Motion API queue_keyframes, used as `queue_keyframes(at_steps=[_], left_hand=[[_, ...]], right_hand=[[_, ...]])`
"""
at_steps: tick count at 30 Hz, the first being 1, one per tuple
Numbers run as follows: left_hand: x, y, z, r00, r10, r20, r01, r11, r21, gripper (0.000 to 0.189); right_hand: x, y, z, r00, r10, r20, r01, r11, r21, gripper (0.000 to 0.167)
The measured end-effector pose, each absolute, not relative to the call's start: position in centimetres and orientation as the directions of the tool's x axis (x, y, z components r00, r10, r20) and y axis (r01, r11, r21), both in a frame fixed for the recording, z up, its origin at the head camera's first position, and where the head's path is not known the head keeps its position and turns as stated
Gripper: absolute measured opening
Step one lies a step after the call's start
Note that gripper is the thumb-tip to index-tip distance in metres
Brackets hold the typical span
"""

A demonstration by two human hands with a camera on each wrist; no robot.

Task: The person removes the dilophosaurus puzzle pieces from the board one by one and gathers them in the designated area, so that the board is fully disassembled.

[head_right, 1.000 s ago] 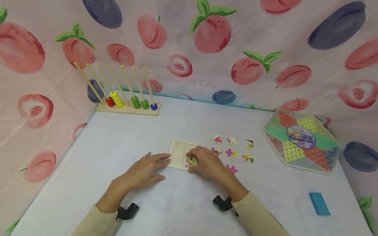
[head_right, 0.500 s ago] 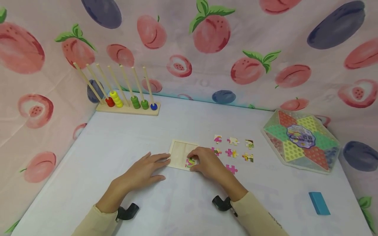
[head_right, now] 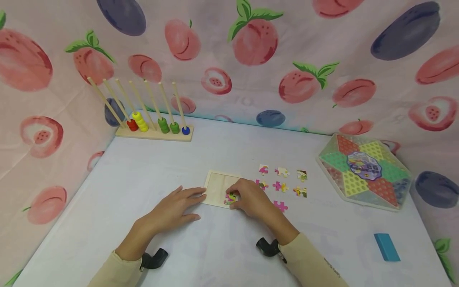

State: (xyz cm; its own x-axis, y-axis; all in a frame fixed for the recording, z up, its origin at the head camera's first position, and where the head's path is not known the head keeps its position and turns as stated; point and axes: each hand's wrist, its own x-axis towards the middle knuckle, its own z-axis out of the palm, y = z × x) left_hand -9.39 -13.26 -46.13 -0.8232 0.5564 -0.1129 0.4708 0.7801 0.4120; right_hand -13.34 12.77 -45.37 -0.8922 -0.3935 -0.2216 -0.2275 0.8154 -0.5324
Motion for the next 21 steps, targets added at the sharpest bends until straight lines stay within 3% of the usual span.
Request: queue_keyframes(at_steps=[21], left_hand=[[-9.41,-13.44,-46.43,-0.821,0.562,-0.104,0.482,0.779,0.401,0.059]], right_hand=[[-12.73,12.57,-45.22,-0.897,-0.417,-0.149,-0.292,0.81,-0.509,0.038]])
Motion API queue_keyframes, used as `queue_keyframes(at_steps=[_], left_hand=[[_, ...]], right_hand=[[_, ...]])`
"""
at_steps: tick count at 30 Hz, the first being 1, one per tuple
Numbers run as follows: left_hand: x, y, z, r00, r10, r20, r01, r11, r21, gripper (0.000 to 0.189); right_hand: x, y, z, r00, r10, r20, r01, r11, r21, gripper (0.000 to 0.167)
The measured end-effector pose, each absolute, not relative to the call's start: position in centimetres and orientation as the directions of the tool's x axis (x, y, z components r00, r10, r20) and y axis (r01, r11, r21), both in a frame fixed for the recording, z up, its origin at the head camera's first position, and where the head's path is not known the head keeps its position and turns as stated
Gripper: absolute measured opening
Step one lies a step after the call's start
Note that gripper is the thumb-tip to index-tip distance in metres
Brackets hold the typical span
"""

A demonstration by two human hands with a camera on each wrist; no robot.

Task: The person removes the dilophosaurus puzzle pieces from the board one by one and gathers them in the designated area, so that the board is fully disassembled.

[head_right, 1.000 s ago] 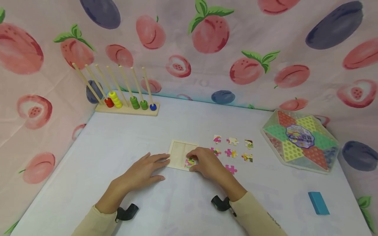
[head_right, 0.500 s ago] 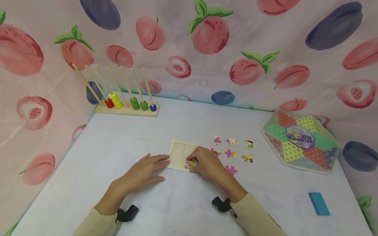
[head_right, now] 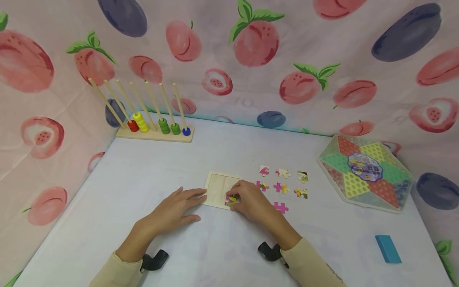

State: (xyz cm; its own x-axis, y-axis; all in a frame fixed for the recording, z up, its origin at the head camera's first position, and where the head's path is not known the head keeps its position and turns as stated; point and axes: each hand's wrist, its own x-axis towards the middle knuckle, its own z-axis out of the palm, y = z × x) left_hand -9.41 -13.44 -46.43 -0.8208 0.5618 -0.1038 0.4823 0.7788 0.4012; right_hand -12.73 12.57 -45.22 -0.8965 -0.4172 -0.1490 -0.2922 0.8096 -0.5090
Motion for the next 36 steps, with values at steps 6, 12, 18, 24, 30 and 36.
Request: queue_keyframes(at_steps=[6,12,18,24,30,36], left_hand=[[-9.3,-13.4,-46.4,-0.82,0.563,-0.101,0.485,0.778,0.399,0.059],[-9.3,-13.3,-46.2,-0.819,0.565,-0.094,0.487,0.773,0.406,0.059],[-9.4,-13.3,-46.1,-0.816,0.572,-0.087,0.496,0.769,0.404,0.059],[-9.5,-13.3,-46.2,-0.811,0.579,-0.086,0.507,0.768,0.391,0.059],[-9.5,-13.3,-46.2,-0.811,0.578,-0.091,0.505,0.77,0.391,0.059],[-9.4,-13.3,-46.2,-0.813,0.574,-0.091,0.501,0.771,0.394,0.059]], right_hand=[[-12.8,12.8,-45.2,-0.89,-0.427,-0.156,-0.288,0.795,-0.534,0.038],[-13.1,14.5,-44.1,-0.907,-0.419,-0.049,-0.293,0.709,-0.642,0.038],[-13.8,18.0,-42.4,-0.923,-0.37,0.102,-0.344,0.68,-0.648,0.032],[-13.2,22.5,-40.5,-0.956,-0.267,0.118,-0.28,0.72,-0.635,0.02],[-11.6,27.0,-39.3,-0.983,-0.169,0.066,-0.172,0.753,-0.635,0.02],[-9.9,30.1,-40.0,-0.995,-0.083,-0.063,-0.027,0.788,-0.615,0.029]])
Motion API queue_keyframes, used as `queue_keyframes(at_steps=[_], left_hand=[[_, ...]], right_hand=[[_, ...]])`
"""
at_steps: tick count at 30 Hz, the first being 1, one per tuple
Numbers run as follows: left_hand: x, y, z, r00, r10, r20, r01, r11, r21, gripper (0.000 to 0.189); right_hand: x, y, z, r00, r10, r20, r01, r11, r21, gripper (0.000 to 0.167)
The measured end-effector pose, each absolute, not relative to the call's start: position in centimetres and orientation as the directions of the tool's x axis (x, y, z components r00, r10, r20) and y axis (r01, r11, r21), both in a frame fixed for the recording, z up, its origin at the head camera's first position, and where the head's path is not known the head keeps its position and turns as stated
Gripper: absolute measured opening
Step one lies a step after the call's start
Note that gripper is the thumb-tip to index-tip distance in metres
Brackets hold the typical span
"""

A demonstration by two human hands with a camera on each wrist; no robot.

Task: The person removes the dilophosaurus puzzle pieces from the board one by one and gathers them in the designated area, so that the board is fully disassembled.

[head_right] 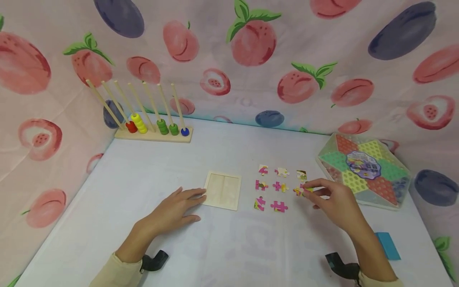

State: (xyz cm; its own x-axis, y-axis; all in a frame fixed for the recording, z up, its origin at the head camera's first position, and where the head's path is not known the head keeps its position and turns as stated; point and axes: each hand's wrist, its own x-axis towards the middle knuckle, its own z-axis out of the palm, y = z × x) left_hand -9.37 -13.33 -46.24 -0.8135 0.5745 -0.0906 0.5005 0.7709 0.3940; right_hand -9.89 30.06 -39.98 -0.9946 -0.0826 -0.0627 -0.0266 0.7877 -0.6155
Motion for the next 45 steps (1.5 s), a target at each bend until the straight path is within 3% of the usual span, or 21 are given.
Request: queue_keyframes(at_steps=[7,20,45], left_hand=[[-9.3,-13.3,-46.2,-0.816,0.572,-0.085,0.497,0.77,0.4,0.06],[-9.4,-13.2,-46.3,-0.816,0.572,-0.083,0.499,0.769,0.399,0.06],[-9.3,-13.2,-46.5,-0.822,0.565,-0.069,0.496,0.771,0.4,0.059]], right_hand=[[-8.8,31.5,-42.1,-0.952,0.006,-0.305,0.19,0.794,-0.578,0.048],[-8.8,31.5,-44.7,-0.903,0.066,-0.425,0.311,0.782,-0.541,0.043],[-9.8,30.7,-45.0,-0.895,0.034,-0.444,0.264,0.844,-0.468,0.038]])
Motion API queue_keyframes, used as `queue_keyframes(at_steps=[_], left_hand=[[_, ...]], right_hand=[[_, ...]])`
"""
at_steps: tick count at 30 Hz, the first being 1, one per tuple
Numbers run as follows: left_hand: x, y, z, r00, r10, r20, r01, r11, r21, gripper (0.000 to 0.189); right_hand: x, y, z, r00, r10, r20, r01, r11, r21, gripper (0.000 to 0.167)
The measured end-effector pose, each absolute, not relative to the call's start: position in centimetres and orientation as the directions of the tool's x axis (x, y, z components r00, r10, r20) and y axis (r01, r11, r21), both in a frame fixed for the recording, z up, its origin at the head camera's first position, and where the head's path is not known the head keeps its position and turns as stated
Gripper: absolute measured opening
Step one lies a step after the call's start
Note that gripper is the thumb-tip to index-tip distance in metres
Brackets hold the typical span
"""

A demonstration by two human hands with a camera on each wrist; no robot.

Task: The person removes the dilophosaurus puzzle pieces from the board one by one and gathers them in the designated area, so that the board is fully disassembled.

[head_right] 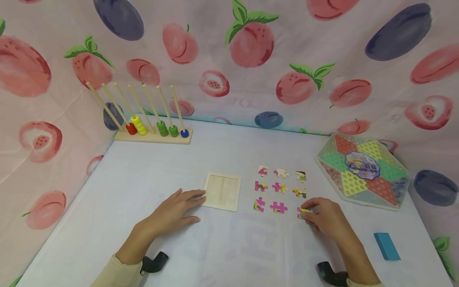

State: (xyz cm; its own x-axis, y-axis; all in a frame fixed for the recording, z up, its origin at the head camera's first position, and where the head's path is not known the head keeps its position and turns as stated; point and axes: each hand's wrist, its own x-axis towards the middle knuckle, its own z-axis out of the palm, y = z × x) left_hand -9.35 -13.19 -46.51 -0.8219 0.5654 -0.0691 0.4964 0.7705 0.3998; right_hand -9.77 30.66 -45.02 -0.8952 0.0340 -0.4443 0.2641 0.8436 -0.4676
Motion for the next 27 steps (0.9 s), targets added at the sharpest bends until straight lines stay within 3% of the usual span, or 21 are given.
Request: queue_keyframes(at_steps=[18,27], left_hand=[[-9.33,-13.21,-46.42,-0.824,0.56,-0.083,0.483,0.772,0.414,0.06],[-9.27,-13.27,-46.43,-0.827,0.556,-0.085,0.478,0.774,0.416,0.06]], right_hand=[[-9.62,30.55,-45.24,-0.937,-0.048,-0.347,0.124,0.881,-0.457,0.027],[-9.74,30.6,-45.14,-0.927,-0.03,-0.373,0.156,0.874,-0.46,0.029]])
